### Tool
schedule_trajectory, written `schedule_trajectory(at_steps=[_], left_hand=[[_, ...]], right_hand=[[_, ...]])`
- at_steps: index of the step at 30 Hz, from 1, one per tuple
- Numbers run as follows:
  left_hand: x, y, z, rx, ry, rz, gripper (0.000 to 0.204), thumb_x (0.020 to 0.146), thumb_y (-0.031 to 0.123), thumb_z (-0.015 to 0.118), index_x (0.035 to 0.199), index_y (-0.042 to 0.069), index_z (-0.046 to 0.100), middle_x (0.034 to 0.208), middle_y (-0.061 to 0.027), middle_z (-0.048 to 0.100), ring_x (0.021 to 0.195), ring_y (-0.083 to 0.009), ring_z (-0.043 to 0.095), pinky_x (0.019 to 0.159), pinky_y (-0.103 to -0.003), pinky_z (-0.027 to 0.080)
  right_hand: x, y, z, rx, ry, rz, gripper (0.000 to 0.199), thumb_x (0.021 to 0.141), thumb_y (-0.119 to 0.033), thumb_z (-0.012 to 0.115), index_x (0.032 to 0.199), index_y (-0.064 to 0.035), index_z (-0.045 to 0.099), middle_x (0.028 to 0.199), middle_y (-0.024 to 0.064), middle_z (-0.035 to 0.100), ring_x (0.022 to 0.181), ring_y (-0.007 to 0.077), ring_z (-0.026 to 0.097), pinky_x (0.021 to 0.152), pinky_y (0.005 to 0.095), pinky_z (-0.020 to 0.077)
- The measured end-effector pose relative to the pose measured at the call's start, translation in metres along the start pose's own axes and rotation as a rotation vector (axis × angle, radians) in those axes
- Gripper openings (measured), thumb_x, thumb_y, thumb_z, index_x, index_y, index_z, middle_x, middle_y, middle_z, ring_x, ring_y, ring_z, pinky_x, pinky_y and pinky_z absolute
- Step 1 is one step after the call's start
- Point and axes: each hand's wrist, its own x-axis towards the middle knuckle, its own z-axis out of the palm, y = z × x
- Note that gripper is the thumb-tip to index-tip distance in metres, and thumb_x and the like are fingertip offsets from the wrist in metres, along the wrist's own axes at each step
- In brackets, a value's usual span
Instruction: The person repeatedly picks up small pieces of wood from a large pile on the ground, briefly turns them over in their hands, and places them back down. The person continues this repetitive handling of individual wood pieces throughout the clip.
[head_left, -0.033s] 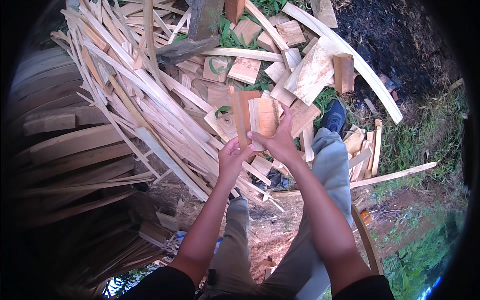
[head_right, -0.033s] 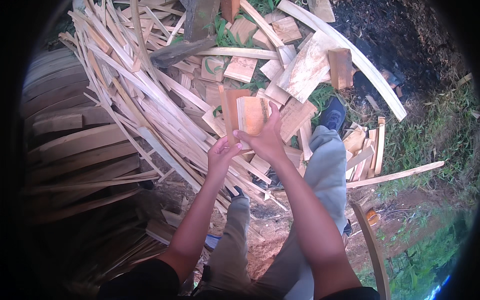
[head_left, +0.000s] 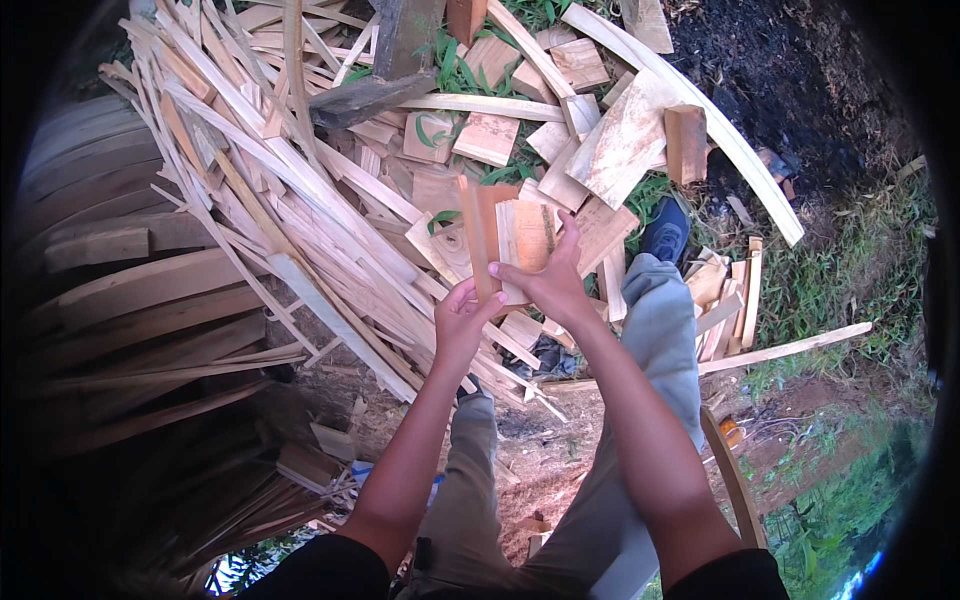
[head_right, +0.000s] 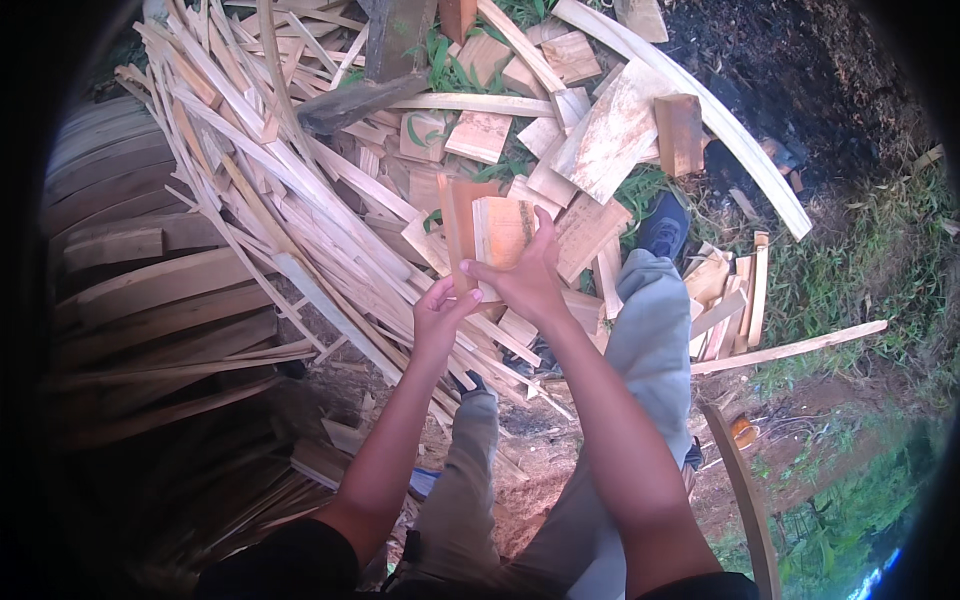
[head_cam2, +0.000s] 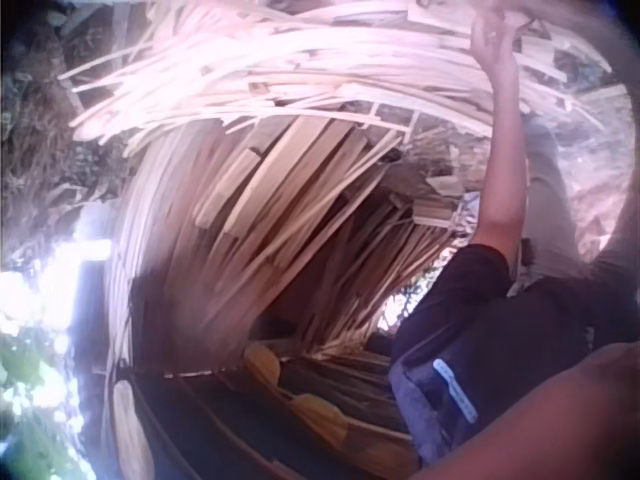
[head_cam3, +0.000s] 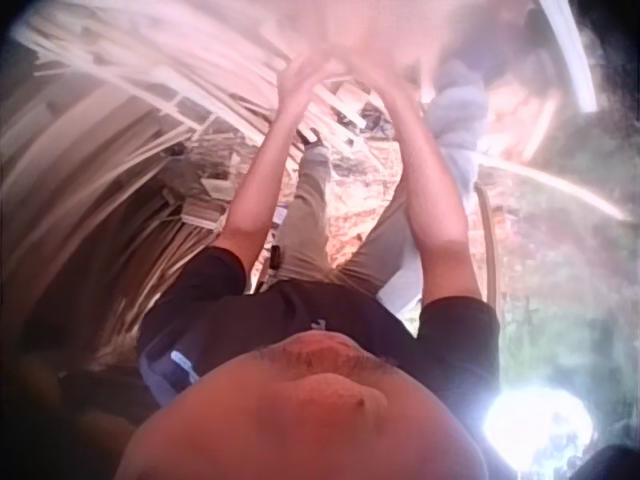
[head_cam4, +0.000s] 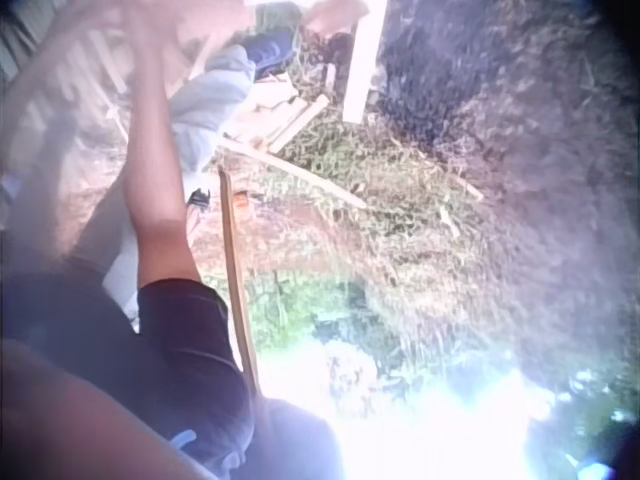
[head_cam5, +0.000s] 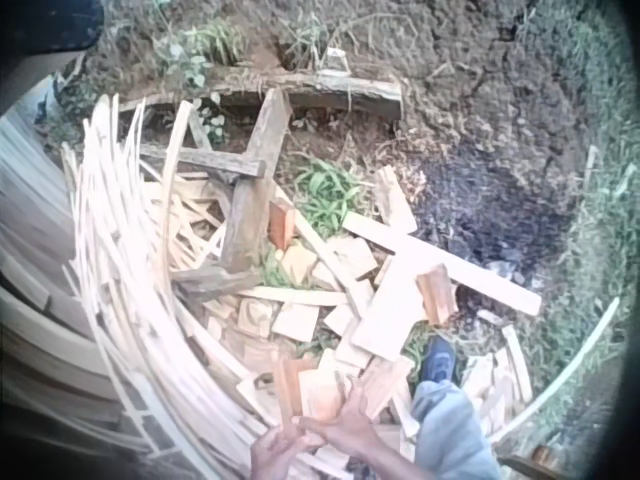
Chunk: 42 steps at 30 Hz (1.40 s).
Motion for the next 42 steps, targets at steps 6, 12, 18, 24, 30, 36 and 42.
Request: schedule_trajectory(at_steps=[6, 12, 18, 24, 30, 36, 42], left_hand=[[-0.035, -0.024, -0.009, 0.032, 0.097, 0.014, 0.037, 0.084, 0.002, 0.078, 0.117, -0.002, 0.061, 0.106, -0.0075, 0.070, 0.094, -0.0107, 0.066, 0.086, -0.026, 0.053], [-0.056, -0.029, -0.033, -0.029, 0.176, 0.059, 0.039, 0.083, 0.001, 0.079, 0.114, 0.000, 0.056, 0.103, -0.0074, 0.067, 0.091, -0.0093, 0.064, 0.083, -0.025, 0.055], [-0.063, -0.051, -0.064, 0.041, 0.145, 0.168, 0.038, 0.091, 0.011, 0.073, 0.120, 0.003, 0.049, 0.118, -0.0120, 0.059, 0.107, -0.0134, 0.059, 0.091, -0.031, 0.053], [-0.041, -0.054, -0.091, -0.363, 0.098, -0.108, 0.061, 0.097, 0.044, 0.062, 0.140, 0.007, 0.040, 0.134, -0.0099, 0.052, 0.127, -0.0238, 0.049, 0.107, -0.043, 0.041], [-0.030, -0.053, -0.082, -0.434, -0.071, -0.170, 0.078, 0.091, 0.034, 0.072, 0.149, 0.007, 0.029, 0.136, -0.0102, 0.053, 0.127, -0.0225, 0.052, 0.103, -0.038, 0.045], [-0.025, -0.082, -0.076, -0.516, -0.040, -0.204, 0.058, 0.095, 0.031, 0.065, 0.143, 0.005, 0.042, 0.127, -0.0109, 0.059, 0.115, -0.0207, 0.062, 0.097, -0.037, 0.052], [-0.025, -0.086, -0.064, -0.521, -0.024, -0.269, 0.063, 0.093, 0.038, 0.066, 0.140, 0.004, 0.044, 0.124, -0.0119, 0.059, 0.112, -0.0208, 0.062, 0.095, -0.036, 0.052]], right_hand=[[-0.007, 0.021, 0.025, 0.034, -0.170, 0.078, 0.143, 0.057, -0.041, 0.092, 0.157, -0.0057, -0.005, 0.149, 0.0353, 0.024, 0.141, 0.0442, 0.033, 0.116, 0.0444, 0.0326], [-0.019, 0.034, 0.062, 0.331, -0.329, -0.004, 0.138, 0.062, -0.018, 0.090, 0.157, -0.0078, -0.008, 0.153, 0.0277, 0.026, 0.142, 0.0343, 0.035, 0.117, 0.0395, 0.0318], [-0.033, 0.012, 0.067, 0.507, -0.495, 0.050, 0.135, 0.070, -0.010, 0.087, 0.159, -0.0130, -0.014, 0.157, 0.0240, 0.026, 0.143, 0.0282, 0.036, 0.117, 0.0388, 0.0314], [-0.032, 0.022, 0.071, 0.430, -0.593, 0.046, 0.136, 0.069, -0.011, 0.087, 0.160, -0.0158, -0.014, 0.156, 0.0240, 0.030, 0.143, 0.0313, 0.037, 0.117, 0.0412, 0.0316], [-0.037, 0.022, 0.073, 0.200, -0.756, -0.009, 0.141, 0.067, -0.019, 0.090, 0.159, -0.0177, -0.016, 0.163, 0.0270, 0.011, 0.151, 0.0394, 0.017, 0.123, 0.0452, 0.0151], [-0.036, 0.028, 0.074, 0.166, -0.799, 0.099, 0.138, 0.072, -0.021, 0.089, 0.159, -0.0209, -0.018, 0.164, 0.0282, 0.001, 0.154, 0.0353, 0.001, 0.123, 0.0464, 0.0047], [-0.034, 0.039, 0.070, 0.213, -0.818, 0.171, 0.139, 0.073, -0.025, 0.089, 0.158, -0.0173, -0.020, 0.164, 0.0290, 0.001, 0.154, 0.0361, 0.001, 0.123, 0.0452, 0.0058]])
